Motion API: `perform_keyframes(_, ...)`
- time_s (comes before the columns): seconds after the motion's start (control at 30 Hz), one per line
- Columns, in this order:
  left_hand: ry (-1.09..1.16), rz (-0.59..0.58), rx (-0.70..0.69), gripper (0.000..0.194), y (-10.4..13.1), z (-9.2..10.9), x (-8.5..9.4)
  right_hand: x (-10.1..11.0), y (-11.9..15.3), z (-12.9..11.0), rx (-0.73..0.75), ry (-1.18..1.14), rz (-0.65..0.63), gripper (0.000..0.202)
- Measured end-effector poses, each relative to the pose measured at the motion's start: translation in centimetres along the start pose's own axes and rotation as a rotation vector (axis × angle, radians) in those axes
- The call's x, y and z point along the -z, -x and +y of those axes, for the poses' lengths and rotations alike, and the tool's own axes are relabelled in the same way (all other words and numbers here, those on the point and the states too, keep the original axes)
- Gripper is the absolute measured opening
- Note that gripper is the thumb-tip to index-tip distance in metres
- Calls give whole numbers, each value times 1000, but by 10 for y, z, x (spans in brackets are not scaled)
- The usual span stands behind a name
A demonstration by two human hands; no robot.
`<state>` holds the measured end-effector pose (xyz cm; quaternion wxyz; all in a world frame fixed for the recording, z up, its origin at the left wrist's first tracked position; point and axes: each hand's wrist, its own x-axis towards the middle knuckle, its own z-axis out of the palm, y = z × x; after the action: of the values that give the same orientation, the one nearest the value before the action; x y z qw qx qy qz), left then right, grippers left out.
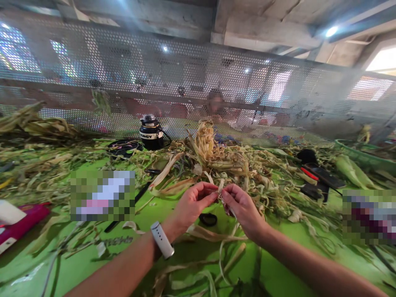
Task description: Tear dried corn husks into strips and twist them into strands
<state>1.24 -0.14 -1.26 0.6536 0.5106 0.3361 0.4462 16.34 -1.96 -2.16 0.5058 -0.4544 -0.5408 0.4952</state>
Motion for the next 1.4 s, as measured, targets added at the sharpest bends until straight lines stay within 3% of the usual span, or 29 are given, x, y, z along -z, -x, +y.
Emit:
perform_keyframes(0.4,-51,15,-34,27,1,2,1,-1,0,2,28,-3,12,32)
perform_keyframes(0.63,-45,58,-35,31,-4,5,9,7,-7,-1,33,134,-75,34)
perform_keyframes(0.77,-37,107,-6,34,-5,6,10,10,-6,-1,212,446,6,28)
perform_keyframes(0.9,-48,196,-14,36,-7,6,11,11,2,-7,513,874,6,12)
perform_keyframes(1.0,-117,139,-34,31,-8,4,12,12,5,-12,786,1101,-15,16)
perform_keyframes(1.1,-155,60,-40,30,-7,4,12,14,3,-13,942,1167,75,12)
perform_keyframes(1.2,-115,-26,-15,32,-3,6,10,16,0,-11,904,1102,132,9)
perform_keyframes(1.4,-114,-158,43,25,3,11,5,14,0,-8,433,823,88,13)
